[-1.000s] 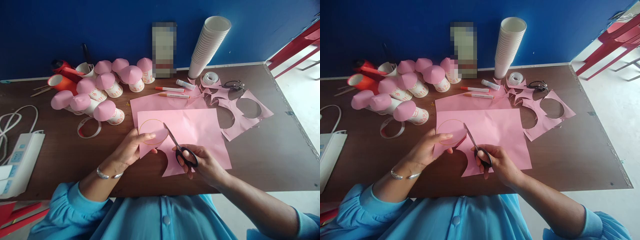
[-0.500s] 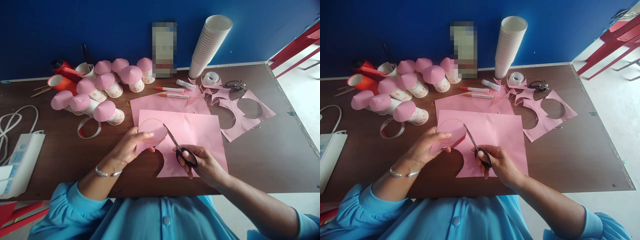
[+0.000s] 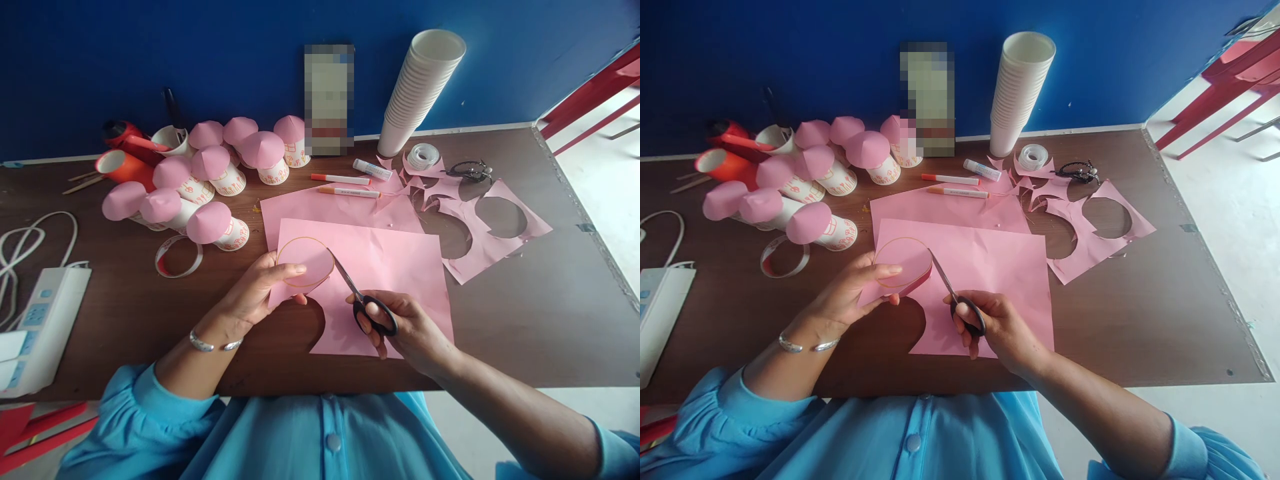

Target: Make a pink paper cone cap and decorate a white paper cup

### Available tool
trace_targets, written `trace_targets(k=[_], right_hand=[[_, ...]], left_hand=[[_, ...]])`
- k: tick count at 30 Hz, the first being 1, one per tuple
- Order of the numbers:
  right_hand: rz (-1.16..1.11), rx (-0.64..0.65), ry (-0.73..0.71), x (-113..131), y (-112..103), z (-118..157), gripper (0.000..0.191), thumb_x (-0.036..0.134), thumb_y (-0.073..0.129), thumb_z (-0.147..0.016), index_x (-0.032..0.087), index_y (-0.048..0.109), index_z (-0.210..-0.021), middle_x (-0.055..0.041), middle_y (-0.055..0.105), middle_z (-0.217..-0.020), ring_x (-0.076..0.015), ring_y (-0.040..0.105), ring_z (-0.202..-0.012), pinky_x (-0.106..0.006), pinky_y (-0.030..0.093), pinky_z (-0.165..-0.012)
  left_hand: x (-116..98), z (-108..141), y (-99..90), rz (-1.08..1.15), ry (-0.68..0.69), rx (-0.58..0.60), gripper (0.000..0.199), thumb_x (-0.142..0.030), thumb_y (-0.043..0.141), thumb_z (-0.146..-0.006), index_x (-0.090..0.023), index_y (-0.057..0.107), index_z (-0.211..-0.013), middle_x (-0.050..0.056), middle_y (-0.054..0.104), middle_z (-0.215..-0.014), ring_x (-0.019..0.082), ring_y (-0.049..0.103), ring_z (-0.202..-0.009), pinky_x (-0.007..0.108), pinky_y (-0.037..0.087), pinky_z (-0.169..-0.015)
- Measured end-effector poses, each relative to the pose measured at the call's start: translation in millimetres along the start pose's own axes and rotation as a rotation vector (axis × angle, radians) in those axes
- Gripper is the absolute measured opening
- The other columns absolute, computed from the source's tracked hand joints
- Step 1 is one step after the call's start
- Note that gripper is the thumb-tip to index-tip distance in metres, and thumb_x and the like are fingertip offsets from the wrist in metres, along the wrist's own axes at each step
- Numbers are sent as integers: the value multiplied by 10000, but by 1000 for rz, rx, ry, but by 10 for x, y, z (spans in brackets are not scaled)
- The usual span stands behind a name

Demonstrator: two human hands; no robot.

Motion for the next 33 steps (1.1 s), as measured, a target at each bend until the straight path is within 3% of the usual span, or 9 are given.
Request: trace_targets(k=[8, 14, 19, 24, 33], right_hand=[[-4, 8, 53, -3, -8, -14, 489, 560, 737, -889, 128, 721, -1119, -3, 626, -722, -103, 584, -541, -204, 456, -430], [50, 23, 55, 108, 4, -56, 523, 594, 725, -880, 116, 700, -1091, -24, 642, -733, -113, 588, -564, -198, 458, -409], [171, 40, 57, 270, 28, -136, 511, 617, 734, -857, 132, 674, -1006, -30, 644, -722, -130, 618, -613, -180, 458, -403], [305, 65, 35, 370, 25, -218, 506, 629, 718, -862, 134, 684, -957, -26, 634, -711, -116, 600, -600, -183, 479, -420], [344, 89, 4, 375, -4, -270, 475, 617, 714, -874, 147, 686, -934, -22, 642, -717, -115, 597, -605, -192, 470, -434]], left_hand=[[1, -86, 53, -7, 28, 185, 202, -297, 800, -702, -150, 662, -713, 25, 657, -563, 138, 608, -537, 197, 474, -472], [39, -111, 87, -42, 41, 270, 219, -319, 799, -725, -118, 714, -705, 48, 680, -591, 147, 622, -552, 218, 526, -503], [65, -112, 80, -4, 30, 287, 195, -284, 797, -741, -125, 767, -849, 33, 704, -672, 137, 605, -552, 230, 537, -483], [55, -108, 79, 20, 4, 270, 368, -277, 827, -692, -123, 774, -1021, 53, 733, -743, 172, 644, -607, 242, 535, -462], [8, -76, 91, 17, 24, 285, 188, -266, 809, -698, -121, 722, -778, 23, 672, -625, 135, 602, -522, 215, 535, -446]])
Point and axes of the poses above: each hand's wrist, its own z-axis away from the middle knuckle, its own y-axis out of the palm, x = y × z, the point moved 8 cm from there along -z, towards the middle knuckle
